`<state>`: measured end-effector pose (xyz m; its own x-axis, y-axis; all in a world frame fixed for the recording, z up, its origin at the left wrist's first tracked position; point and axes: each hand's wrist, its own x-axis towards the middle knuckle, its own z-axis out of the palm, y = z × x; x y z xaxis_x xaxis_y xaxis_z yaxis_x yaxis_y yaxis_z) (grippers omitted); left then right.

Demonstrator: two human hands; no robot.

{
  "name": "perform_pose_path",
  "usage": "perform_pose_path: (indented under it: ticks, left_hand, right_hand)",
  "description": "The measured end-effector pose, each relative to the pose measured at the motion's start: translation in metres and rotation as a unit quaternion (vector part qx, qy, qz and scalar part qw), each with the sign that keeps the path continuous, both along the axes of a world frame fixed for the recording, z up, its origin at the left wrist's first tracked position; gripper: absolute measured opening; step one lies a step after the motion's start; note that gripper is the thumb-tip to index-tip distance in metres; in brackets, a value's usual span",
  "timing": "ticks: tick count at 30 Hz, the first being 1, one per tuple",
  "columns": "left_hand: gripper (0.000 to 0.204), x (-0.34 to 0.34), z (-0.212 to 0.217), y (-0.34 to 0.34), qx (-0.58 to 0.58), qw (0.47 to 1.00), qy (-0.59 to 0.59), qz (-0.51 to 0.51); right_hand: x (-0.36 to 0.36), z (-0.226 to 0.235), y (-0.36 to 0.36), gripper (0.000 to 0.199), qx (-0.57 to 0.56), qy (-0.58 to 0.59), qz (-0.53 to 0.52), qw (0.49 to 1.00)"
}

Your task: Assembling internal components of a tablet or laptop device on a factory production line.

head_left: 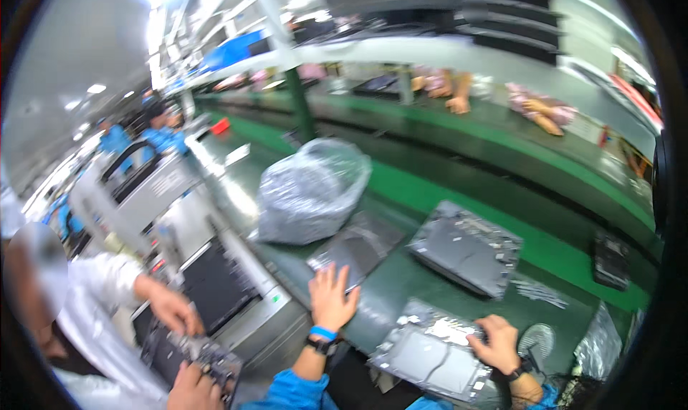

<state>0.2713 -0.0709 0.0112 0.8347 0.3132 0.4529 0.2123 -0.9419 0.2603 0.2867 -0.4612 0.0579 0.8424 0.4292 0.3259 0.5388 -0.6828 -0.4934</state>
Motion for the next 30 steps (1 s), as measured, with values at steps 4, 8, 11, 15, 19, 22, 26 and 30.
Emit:
perform_pose_path:
  ticks: [4,8,11,15,19,22,26,30]
  left_hand:
    - [0.058,0.007,-0.016,-0.001,0.01,1.0,-0.013,-0.009]
    - [0.058,-0.006,-0.01,0.005,-0.009,1.0,-0.016,0.001]
    - [0.058,-0.001,-0.013,0.003,-0.01,1.0,-0.001,0.004]
    - [0.058,-0.002,-0.008,0.003,-0.015,1.0,-0.023,-0.001]
    - [0.057,-0.004,-0.01,0.003,-0.027,0.999,-0.021,0.003]
    - [0.056,-0.005,-0.011,0.004,-0.03,0.999,-0.032,-0.005]
    - [0.056,-0.007,-0.015,0.003,-0.035,0.999,-0.038,-0.004]
    - [0.056,-0.014,-0.008,0.008,-0.026,0.999,-0.037,0.01]
  right_hand:
    - [-0.002,0.002,0.002,0.034,0.029,0.009,-0.002,1.0]
    - [0.001,-0.003,0.006,0.035,0.027,0.03,0.021,0.999]
    - [0.006,-0.011,0.003,0.034,0.013,0.043,0.026,0.999]
    - [0.007,-0.021,-0.006,0.035,0.012,0.04,0.049,0.998]
    - [0.007,-0.027,-0.01,0.035,-0.01,0.04,0.041,0.998]
    - [0.006,-0.035,-0.016,0.038,-0.026,0.042,0.02,0.999]
    - [0.003,-0.004,-0.004,0.035,-0.087,0.011,0.031,0.996]
    - [0.003,0.011,0.007,0.034,-0.121,0.061,0.045,0.99]
